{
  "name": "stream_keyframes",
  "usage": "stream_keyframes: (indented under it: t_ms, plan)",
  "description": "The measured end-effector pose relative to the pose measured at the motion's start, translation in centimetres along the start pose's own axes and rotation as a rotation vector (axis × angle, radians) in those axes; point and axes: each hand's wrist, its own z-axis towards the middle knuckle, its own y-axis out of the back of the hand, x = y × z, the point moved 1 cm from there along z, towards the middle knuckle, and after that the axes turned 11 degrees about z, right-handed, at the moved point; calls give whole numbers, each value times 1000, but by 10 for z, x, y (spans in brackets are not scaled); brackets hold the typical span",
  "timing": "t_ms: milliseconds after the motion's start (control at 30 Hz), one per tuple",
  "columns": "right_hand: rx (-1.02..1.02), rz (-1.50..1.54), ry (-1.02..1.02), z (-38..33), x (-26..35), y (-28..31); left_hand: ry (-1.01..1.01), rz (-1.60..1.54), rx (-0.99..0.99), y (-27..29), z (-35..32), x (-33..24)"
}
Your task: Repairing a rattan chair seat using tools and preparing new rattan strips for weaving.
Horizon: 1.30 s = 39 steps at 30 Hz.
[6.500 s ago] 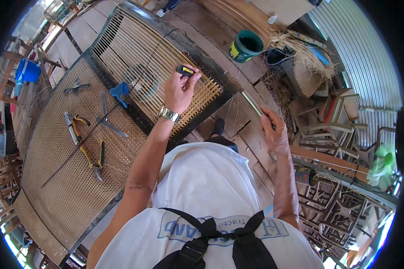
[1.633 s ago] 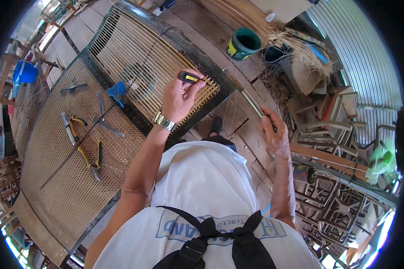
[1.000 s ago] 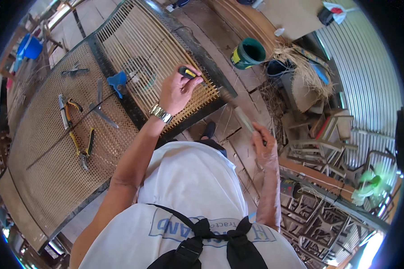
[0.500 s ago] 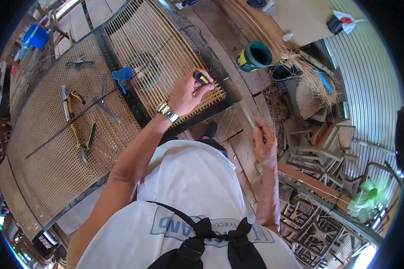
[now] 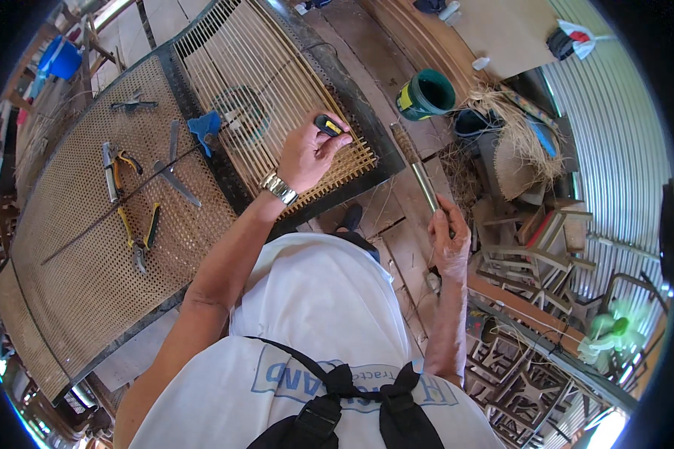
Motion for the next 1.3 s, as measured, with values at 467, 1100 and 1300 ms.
stream_keyframes:
  t_ms: [467,1100,1300]
  plan:
    - [171,-120,-26,-24,-2,-10,-8,-65,6,5,-5,2]
    - [166,-126,-13,-23,6,-4,21,2,28,-9,1,3]
    - [8,-70,9,3,-1,9,-8,16,-19,-13,5,-8]
